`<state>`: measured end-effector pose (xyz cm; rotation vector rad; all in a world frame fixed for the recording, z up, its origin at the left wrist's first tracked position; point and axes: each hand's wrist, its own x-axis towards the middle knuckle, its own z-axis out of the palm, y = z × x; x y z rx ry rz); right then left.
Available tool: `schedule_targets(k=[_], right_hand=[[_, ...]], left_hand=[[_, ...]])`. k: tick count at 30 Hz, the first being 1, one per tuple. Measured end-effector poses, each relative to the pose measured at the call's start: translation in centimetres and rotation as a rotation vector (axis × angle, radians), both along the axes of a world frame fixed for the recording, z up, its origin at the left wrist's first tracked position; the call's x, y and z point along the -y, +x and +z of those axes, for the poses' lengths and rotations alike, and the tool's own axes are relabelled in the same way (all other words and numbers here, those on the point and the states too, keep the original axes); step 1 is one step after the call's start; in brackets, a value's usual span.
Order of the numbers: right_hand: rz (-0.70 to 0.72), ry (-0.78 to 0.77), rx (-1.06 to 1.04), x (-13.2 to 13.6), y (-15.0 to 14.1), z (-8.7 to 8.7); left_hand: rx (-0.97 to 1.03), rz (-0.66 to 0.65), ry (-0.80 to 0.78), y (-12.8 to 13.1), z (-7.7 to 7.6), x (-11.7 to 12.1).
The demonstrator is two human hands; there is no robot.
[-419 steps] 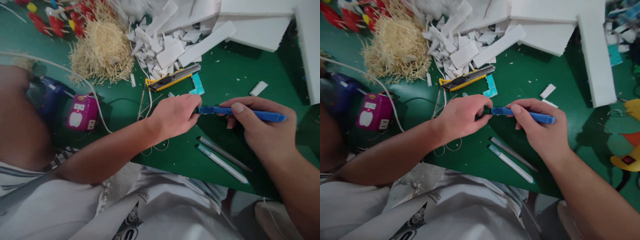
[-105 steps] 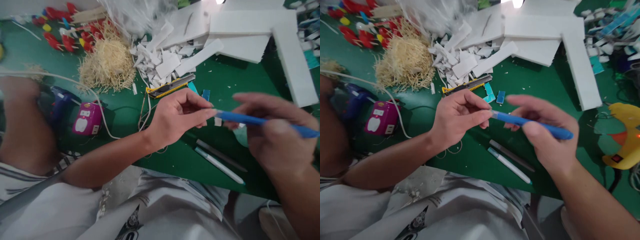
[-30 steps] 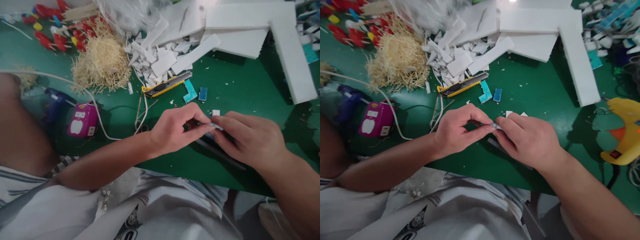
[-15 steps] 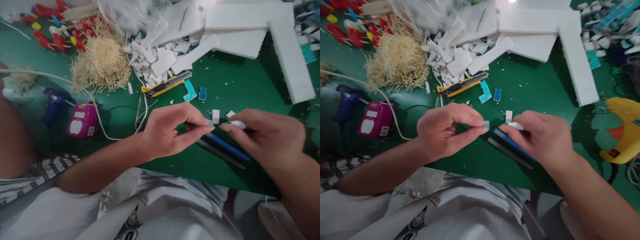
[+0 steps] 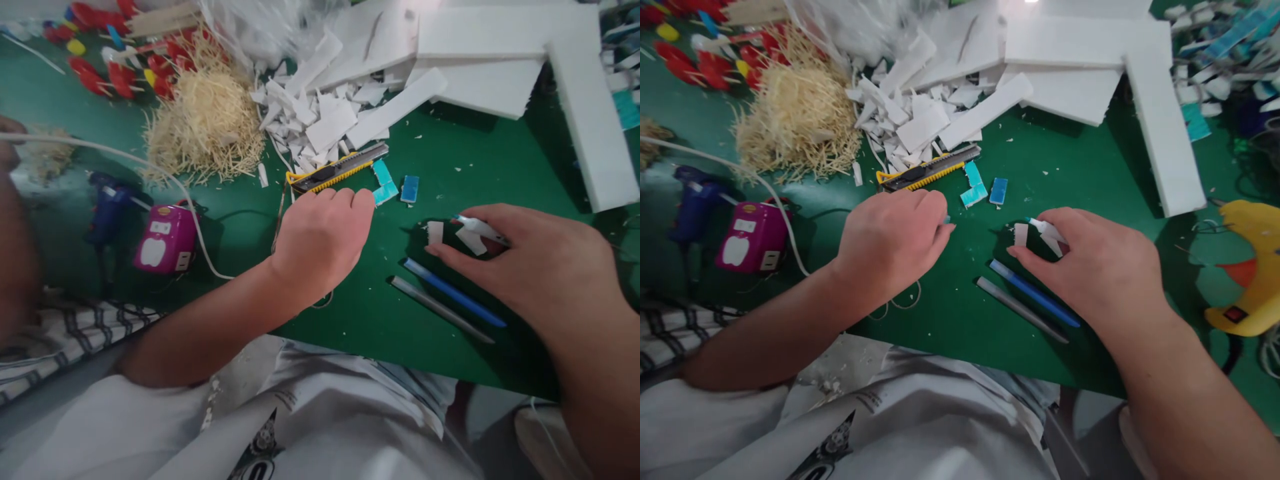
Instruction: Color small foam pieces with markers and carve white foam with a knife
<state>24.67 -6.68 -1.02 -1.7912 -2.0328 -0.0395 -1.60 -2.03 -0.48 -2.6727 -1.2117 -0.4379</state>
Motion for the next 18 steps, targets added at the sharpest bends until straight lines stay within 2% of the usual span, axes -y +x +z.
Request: schedule_targets(k=[4, 7, 12, 16, 18], right_hand=[[0.100, -0.031, 0.078, 0.0, -0.3, -0.2], [0.213, -0.075, 0.030, -0.2, -0.4, 0.3], [0.216, -0.089, -0.274, -0.2, -0.3, 1.2], [0.124, -0.092, -0.524, 0.1, -0.1, 0.6], [0.134, -0.031, -0.634, 0.2, -0.4, 0.2]], left_hand=[[-0.028, -0.031, -0.032, -0.1, 0.1, -0.1], [0.000, -0.041, -0.078, 0.2, 0.1, -0.1], [0.065, -0.128, -0.116, 1.1, -0.3, 0.2], [0.090, -0.251, -0.122, 2.1, -0.8, 0.7], [0.086, -0.265, -0.127, 2.5, -1.0, 0.8]])
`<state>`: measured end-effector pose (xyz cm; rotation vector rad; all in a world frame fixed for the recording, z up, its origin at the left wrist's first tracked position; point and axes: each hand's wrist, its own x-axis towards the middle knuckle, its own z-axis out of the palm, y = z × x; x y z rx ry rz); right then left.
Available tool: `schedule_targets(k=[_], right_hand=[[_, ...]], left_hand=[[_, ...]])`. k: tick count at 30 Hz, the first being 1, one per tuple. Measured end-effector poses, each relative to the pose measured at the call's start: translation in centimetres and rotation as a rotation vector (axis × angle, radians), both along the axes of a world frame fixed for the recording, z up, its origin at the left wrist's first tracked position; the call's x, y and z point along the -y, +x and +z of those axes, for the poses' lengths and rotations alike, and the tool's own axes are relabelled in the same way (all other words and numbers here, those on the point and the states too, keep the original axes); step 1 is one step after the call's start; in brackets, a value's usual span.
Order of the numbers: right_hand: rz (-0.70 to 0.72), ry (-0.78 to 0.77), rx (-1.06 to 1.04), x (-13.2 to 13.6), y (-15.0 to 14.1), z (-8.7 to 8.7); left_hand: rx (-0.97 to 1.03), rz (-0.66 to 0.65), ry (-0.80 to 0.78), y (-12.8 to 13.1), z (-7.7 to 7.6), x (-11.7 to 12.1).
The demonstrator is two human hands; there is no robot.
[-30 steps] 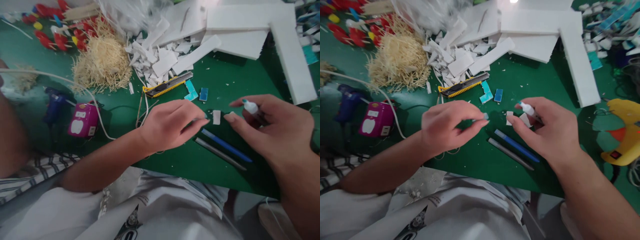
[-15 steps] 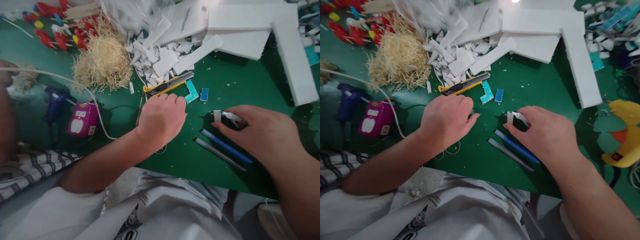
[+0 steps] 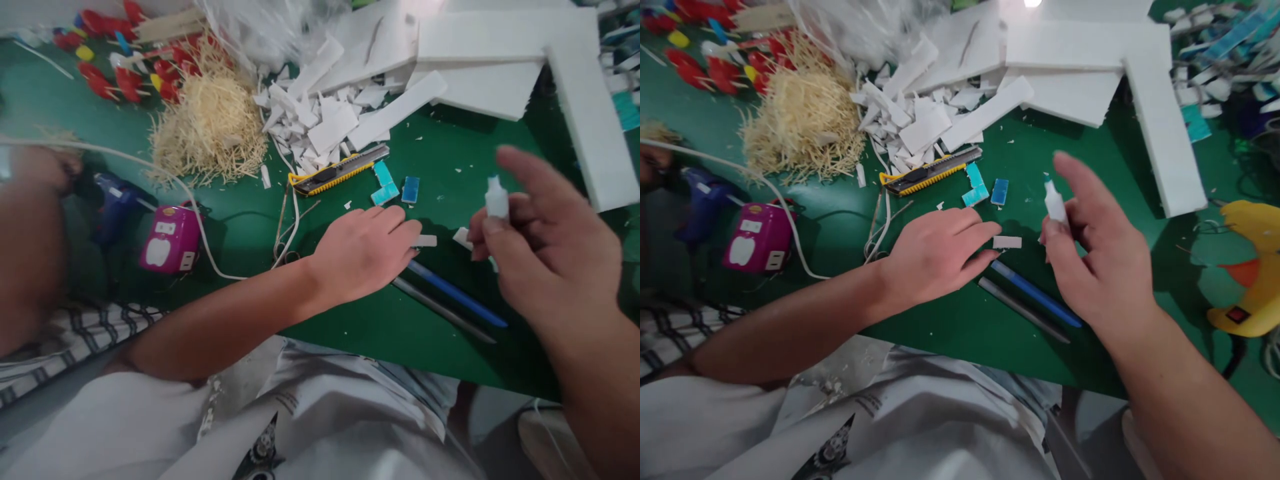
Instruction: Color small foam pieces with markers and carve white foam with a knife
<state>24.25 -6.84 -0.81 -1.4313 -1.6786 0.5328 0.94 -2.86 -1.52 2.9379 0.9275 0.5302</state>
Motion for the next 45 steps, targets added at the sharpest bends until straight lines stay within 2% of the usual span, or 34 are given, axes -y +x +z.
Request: schedule_targets(k=[3, 5, 8, 13, 16, 20, 23, 26, 29, 33, 36, 40, 45], right_hand=[[-0.015, 0.146, -0.076, 0.2, -0.8, 0.1], [-0.071, 0.188, -0.129, 0.3, -1.3, 0.6], [-0.123, 0.100, -0.302, 0.2, -1.9, 1.3], [-0.026, 0.043, -0.551, -0.6, -2.0, 1.4], [-0.003, -0.074, -0.612, -0.7, -2.1, 1.2], [-0.016, -0.315, -0.611, -0.6, -2.1, 0.9], [-0.046, -0.386, -0.648, -0.7, -2.3, 0.8], [-0.087, -0.342, -0.630, -0.7, -2.5, 0.8], [-0.130, -0.263, -0.526, -0.7, -2.4, 0.5], [-0.190, -0.146, -0.374, -1.1, -1.3, -0.1], [-0.212, -0.119, -0.321, -1.4, -0.6, -0.2], [-0.265, -0.138, -0.287, -1.0, -1.3, 1.0], [-0.335, -0.304, -0.312, -0.2, -3.5, 2.4]], left_hand=[[-0.019, 0.003, 0.009, 0.5, -0.3, 0.0], [-0.043, -0.005, 0.012, 0.7, -0.5, -0.2], [-0.086, -0.008, 0.003, 0.6, -0.5, -0.6], [-0.137, 0.018, -0.043, -0.1, 0.0, -1.0], [-0.141, 0.043, -0.078, -0.5, 0.1, -1.1], [-0.107, 0.071, -0.074, -0.9, 0.2, -1.3], [-0.104, 0.078, -0.075, -0.9, 0.2, -1.4], [-0.127, 0.077, -0.099, -0.9, 0.1, -1.4], [-0.130, 0.084, -0.102, -0.9, 0.1, -1.4], [-0.129, 0.066, -0.094, -1.0, 0.1, -1.5], [-0.127, 0.056, -0.090, -1.1, 0.1, -1.5], [-0.107, 0.053, -0.086, -1.2, 0.1, -1.4], [-0.101, 0.055, -0.095, -1.1, 0.0, -1.3]])
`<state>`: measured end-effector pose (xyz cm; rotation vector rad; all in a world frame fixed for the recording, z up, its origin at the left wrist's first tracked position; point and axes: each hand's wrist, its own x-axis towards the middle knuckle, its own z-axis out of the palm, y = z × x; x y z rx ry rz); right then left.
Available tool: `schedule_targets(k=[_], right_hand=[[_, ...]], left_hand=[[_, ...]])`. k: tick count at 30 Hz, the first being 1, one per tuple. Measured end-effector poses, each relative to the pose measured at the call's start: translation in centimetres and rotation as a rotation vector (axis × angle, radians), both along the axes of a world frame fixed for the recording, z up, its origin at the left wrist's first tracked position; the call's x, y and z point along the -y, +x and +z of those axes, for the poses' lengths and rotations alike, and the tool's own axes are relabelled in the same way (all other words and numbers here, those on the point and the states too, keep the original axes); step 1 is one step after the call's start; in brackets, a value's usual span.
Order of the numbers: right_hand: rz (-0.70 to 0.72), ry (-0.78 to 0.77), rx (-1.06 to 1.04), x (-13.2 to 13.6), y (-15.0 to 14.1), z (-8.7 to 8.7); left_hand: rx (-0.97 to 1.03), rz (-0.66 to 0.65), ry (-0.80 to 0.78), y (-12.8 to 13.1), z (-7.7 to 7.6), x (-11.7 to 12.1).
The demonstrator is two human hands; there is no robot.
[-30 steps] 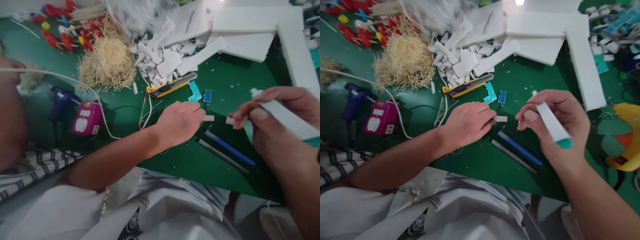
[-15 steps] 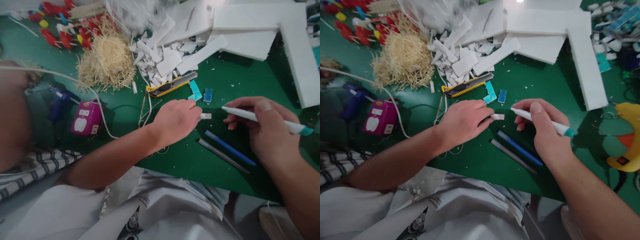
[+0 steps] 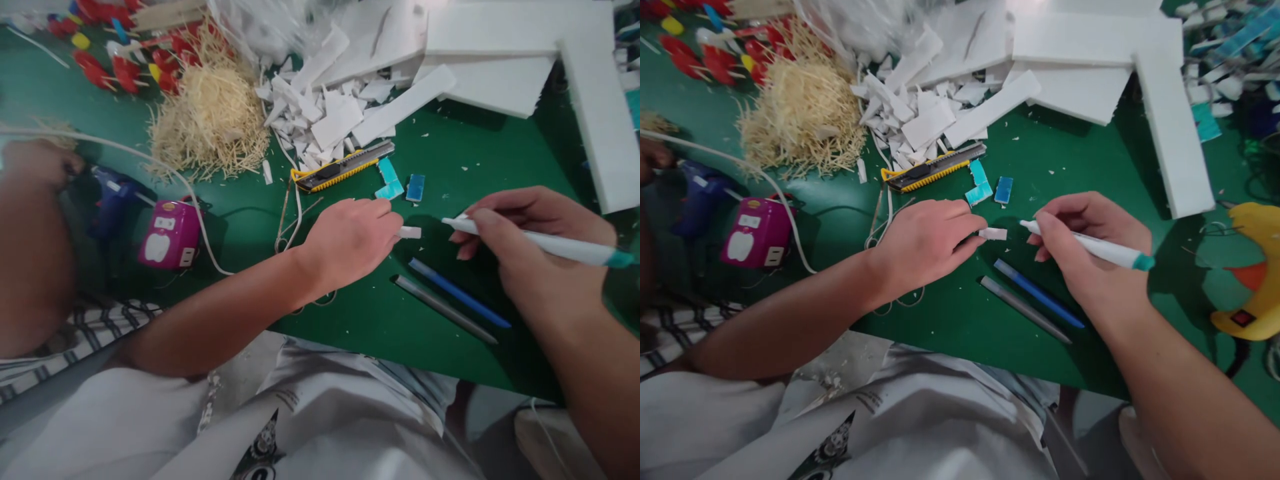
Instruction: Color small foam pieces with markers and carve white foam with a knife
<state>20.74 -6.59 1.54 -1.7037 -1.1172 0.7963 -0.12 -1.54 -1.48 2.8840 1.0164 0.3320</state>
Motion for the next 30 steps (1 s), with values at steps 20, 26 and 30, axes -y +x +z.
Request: schedule_targets(k=[20, 26, 30], right_hand=[[0.106, -0.046, 0.038, -1.0, 0.9, -1.7], [0.100, -0.044, 0.051, -1.0, 0.6, -1.7], [0.098, -0.026, 0.060, -1.1, 0.6, -1.6]], left_hand=[[-0.011, 0.029, -0.073, 0.2, 0.0, -0.2], [-0.012, 0.041, -0.081, 0.3, 0.0, -0.1], [-0.014, 0.040, -0.093, 0.3, 0.0, 0.0]])
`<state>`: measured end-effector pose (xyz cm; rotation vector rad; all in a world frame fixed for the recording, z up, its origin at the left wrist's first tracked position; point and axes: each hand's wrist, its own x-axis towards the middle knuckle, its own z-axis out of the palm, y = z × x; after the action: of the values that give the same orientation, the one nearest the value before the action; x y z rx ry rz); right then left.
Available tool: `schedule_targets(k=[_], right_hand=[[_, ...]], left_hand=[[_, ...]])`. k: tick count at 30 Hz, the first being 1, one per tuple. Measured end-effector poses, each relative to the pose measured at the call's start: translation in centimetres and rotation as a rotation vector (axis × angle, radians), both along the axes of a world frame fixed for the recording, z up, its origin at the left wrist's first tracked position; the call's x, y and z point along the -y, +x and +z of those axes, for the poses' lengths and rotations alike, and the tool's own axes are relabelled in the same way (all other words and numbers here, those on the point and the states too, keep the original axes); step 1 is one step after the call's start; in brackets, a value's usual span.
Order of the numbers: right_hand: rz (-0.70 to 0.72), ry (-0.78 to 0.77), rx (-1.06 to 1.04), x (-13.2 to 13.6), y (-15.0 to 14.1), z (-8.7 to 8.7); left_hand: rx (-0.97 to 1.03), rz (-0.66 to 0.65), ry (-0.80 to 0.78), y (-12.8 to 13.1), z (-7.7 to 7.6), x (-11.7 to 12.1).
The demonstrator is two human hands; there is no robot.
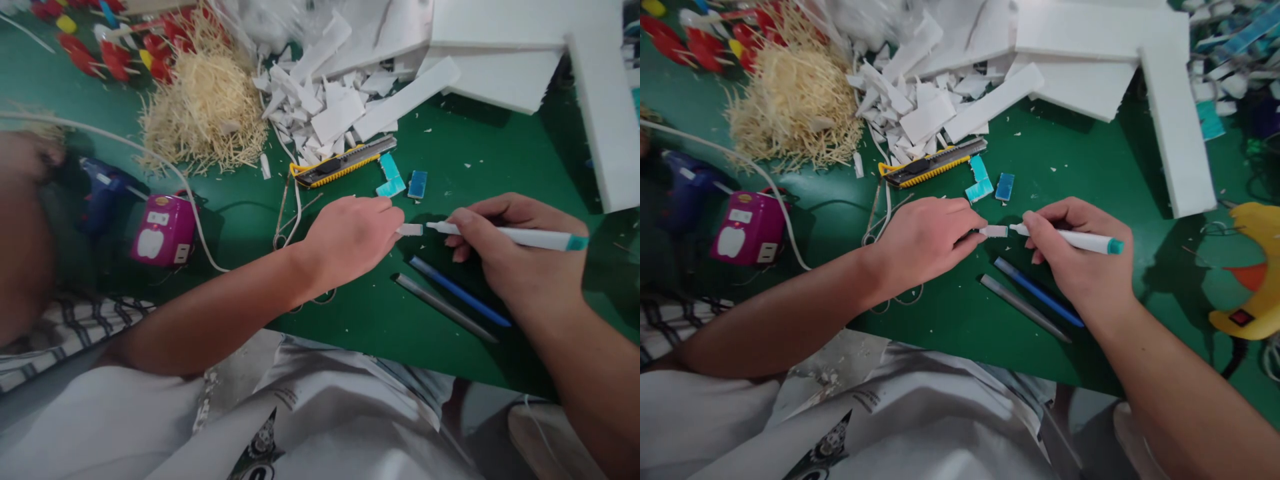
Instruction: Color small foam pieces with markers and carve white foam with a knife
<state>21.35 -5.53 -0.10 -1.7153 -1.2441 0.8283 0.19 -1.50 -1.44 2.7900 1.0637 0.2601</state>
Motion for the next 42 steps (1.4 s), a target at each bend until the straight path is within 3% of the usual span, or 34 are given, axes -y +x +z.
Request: schedule_targets(k=[14, 42], right_hand=[[0.021, 0.079, 0.024, 0.5, 0.6, -1.3], [-0.028, 0.013, 0.034, 0.3, -0.1, -0.3]], left_hand=[[0.008, -0.004, -0.005, -0.1, 0.1, -0.1], [-0.008, 0.004, -0.016, 0.2, 0.2, -0.1]])
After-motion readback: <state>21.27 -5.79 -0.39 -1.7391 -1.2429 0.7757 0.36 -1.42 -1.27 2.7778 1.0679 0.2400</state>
